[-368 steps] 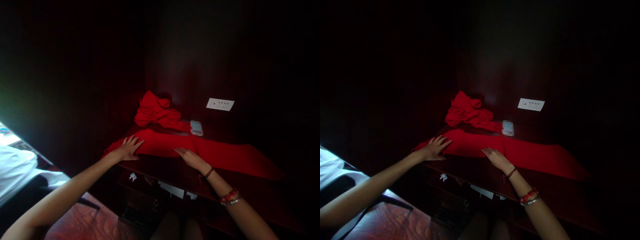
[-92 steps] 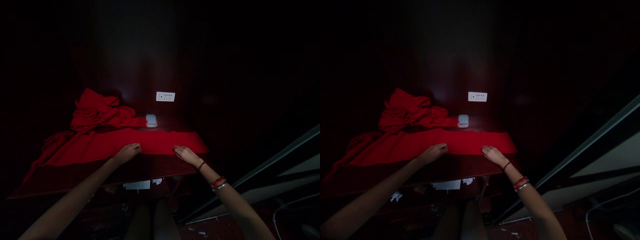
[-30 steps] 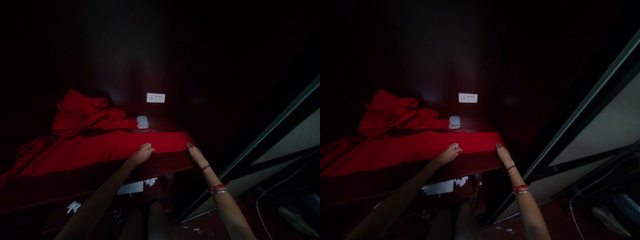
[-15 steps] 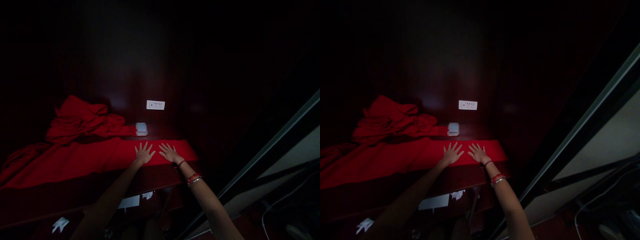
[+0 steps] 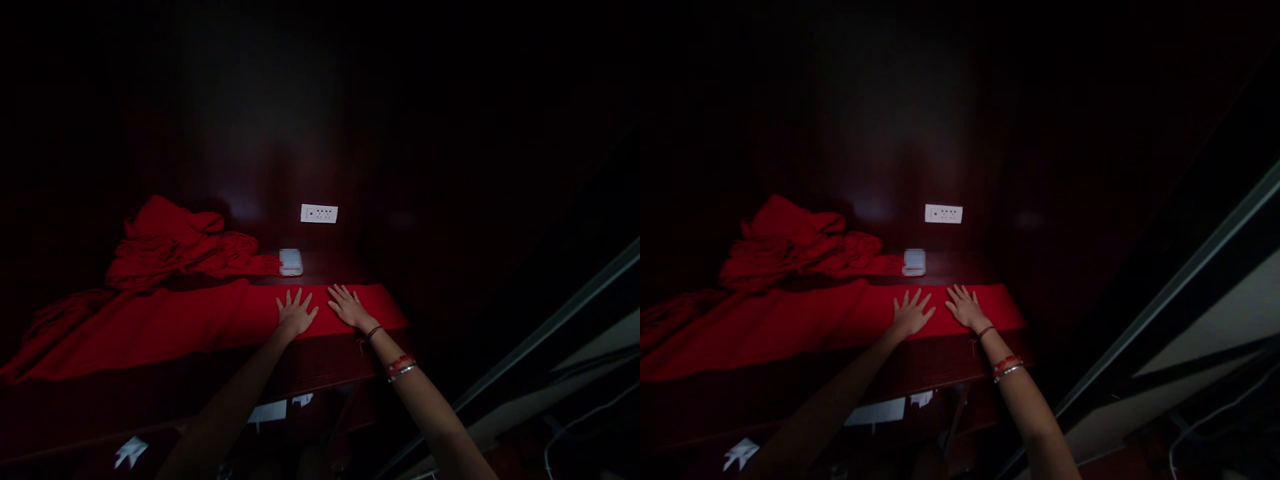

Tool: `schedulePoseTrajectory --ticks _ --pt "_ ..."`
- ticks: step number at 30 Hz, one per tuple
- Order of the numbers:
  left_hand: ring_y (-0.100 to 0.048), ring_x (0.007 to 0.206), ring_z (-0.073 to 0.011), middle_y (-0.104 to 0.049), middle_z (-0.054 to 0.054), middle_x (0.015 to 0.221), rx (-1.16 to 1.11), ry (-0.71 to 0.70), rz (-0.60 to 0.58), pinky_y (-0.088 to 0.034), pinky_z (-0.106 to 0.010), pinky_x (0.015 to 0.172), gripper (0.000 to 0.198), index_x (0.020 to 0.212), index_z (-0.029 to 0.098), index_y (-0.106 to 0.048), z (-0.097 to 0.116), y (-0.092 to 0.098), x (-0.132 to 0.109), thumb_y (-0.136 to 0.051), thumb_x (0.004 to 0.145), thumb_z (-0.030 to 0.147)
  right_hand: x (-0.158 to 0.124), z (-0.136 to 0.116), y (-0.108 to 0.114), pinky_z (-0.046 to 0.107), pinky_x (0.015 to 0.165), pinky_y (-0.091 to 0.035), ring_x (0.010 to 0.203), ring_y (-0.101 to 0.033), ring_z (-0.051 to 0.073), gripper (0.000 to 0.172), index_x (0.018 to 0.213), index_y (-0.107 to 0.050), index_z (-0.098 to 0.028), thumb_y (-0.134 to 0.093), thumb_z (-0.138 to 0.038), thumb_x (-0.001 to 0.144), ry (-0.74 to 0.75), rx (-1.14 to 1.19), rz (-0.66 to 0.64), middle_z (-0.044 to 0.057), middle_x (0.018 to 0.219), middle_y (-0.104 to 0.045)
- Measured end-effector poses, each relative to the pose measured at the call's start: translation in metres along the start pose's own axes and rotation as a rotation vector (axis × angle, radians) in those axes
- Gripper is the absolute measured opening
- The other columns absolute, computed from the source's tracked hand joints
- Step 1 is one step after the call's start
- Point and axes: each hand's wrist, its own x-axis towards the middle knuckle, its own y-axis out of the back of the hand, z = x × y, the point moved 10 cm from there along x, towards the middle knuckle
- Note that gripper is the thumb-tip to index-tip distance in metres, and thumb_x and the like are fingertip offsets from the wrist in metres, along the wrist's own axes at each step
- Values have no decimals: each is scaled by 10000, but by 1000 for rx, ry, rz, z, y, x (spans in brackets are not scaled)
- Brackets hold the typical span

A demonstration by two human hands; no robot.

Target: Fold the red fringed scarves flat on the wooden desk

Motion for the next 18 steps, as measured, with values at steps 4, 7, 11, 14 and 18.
schedulePoseTrajectory --ticks 4,7,11,14,18 --pt "-120 1201 -353 -194 -45 1345 3 -5 5 -89 -594 889 584 1257 286 -277 -1 2 -2 -213 753 574 7 23 -14 508 942 -85 1236 -68 218 534 1289 -157 -287 -111 -516 809 -88 -10 -98 16 1367 -114" --pt "-128 1202 -342 -198 -40 1345 -2 -2 12 -89 -580 900 582 1255 285 -282 -3 2 -1 -212 754 572 -2 87 -9 488 948 -100 1234 -74 218 527 1296 -155 -234 -139 -468 824 -265 -38 -101 43 1368 -97" --pt "-147 1200 -335 -223 -40 1337 -19 3 25 -73 -572 910 579 1251 290 -289 -2 1 0 -229 750 573 -11 127 5 429 959 -146 1226 -131 213 525 1289 -202 -137 -174 -405 839 -352 -88 -58 109 1349 -161" --pt "-167 1197 -322 -245 -64 1328 -30 17 105 -92 -551 921 529 1216 256 -363 3 12 -3 -268 769 520 -12 94 20 435 947 -177 1220 -142 239 534 1279 -231 -109 -177 -409 840 -334 -93 89 138 1332 -206" --pt "-206 1196 -251 -297 -101 1297 2 -30 248 -119 -476 954 416 1149 190 -443 4 39 -13 -270 820 378 -17 2 10 474 936 -177 1223 -119 259 542 1294 -185 -227 -154 -487 820 -81 -29 99 62 1358 -155"
